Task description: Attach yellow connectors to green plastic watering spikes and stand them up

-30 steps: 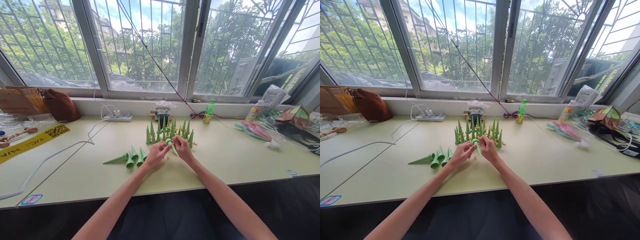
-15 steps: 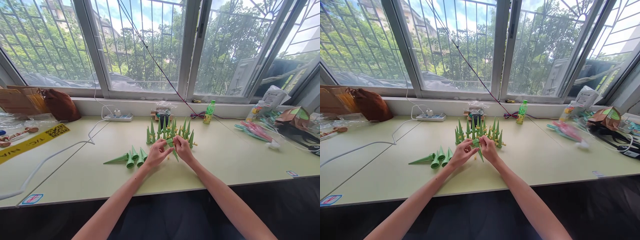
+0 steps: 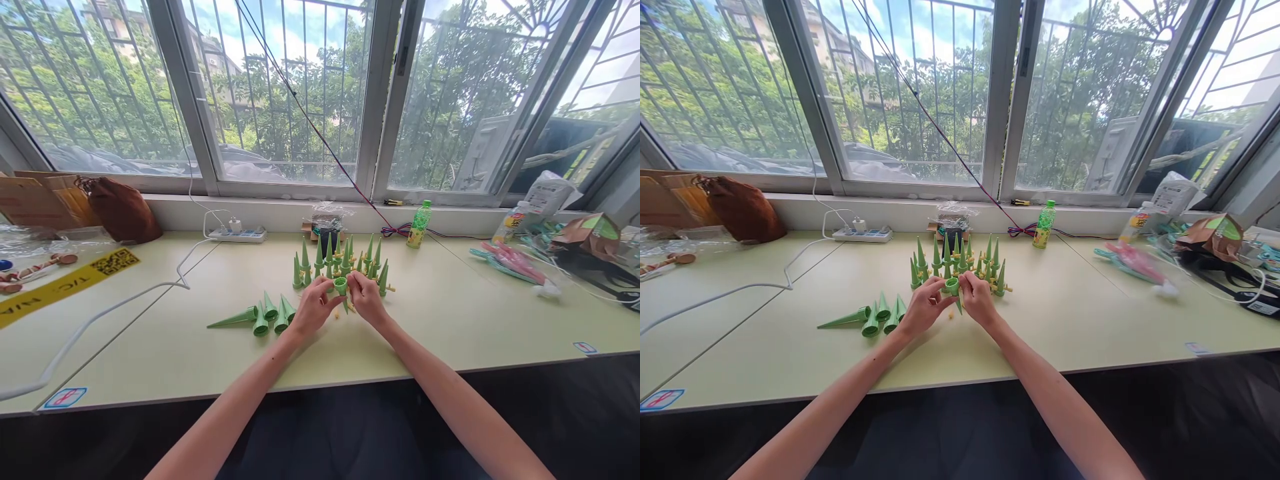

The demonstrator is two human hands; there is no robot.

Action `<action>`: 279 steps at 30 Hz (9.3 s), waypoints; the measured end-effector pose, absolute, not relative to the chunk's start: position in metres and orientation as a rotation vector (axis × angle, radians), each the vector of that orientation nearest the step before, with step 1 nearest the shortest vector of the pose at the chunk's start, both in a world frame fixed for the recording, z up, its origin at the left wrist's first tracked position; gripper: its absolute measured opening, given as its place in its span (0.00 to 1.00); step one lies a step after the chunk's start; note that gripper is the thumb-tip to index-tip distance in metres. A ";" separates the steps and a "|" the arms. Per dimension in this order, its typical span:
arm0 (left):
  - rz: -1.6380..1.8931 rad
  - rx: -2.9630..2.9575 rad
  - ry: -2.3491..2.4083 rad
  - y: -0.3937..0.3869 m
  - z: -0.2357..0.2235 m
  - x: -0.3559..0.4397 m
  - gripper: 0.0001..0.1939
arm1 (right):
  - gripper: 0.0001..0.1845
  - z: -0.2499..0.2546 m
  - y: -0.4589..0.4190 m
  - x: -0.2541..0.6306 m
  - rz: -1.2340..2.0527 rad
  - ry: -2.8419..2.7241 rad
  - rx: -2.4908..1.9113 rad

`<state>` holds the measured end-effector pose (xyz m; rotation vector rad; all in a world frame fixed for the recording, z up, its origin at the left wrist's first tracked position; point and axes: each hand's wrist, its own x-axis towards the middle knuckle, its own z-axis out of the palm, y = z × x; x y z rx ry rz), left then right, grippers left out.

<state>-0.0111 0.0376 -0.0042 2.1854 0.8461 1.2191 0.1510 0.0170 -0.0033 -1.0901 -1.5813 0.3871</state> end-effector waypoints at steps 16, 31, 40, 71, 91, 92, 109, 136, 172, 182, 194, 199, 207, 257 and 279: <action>1.236 2.159 0.880 0.036 -0.002 -0.008 0.17 | 0.19 -0.005 0.019 0.150 0.415 -1.564 -1.068; 1.214 2.117 0.870 0.035 -0.001 -0.005 0.18 | 0.20 -0.003 0.016 0.151 0.356 -1.545 -1.075; 1.161 1.858 0.825 0.030 0.008 -0.005 0.20 | 0.21 -0.003 0.017 0.153 0.286 -1.444 -1.086; 0.704 1.531 0.672 0.026 0.014 -0.011 0.39 | 0.20 0.000 0.011 0.151 0.385 -1.601 -1.000; 0.788 1.801 0.686 0.027 0.008 -0.014 0.20 | 0.18 -0.002 0.015 0.155 0.334 -1.620 -1.032; 0.797 1.811 0.697 0.027 0.008 -0.013 0.20 | 0.18 -0.002 0.015 0.155 0.338 -1.620 -1.030; 0.984 2.086 0.731 0.027 0.005 -0.011 0.16 | 0.20 0.002 0.013 0.154 0.374 -1.632 -1.023; 1.082 1.981 1.012 0.031 0.003 -0.005 0.27 | 0.18 0.002 0.015 0.154 0.302 -1.491 -1.074; 0.829 1.617 0.750 0.029 0.011 -0.012 0.24 | 0.20 0.001 0.014 0.153 0.385 -1.668 -1.063; 1.090 1.968 0.854 0.027 0.008 -0.008 0.17 | 0.21 -0.002 0.015 0.154 0.356 -1.661 -1.096; 1.193 2.179 0.791 0.033 -0.002 -0.010 0.15 | 0.22 0.002 0.015 0.153 0.350 -1.653 -1.079; 1.242 2.199 0.794 0.036 -0.006 -0.010 0.15 | 0.23 0.000 0.015 0.153 0.354 -1.648 -1.083; 1.186 2.005 0.835 0.029 0.006 -0.007 0.18 | 0.22 -0.001 0.016 0.151 0.320 -1.604 -1.113; 0.873 1.725 0.807 0.030 0.010 -0.013 0.26 | 0.19 0.000 0.012 0.149 0.405 -1.661 -0.998; 1.120 2.082 0.801 0.031 0.001 -0.010 0.15 | 0.20 -0.001 0.014 0.152 0.379 -1.653 -1.064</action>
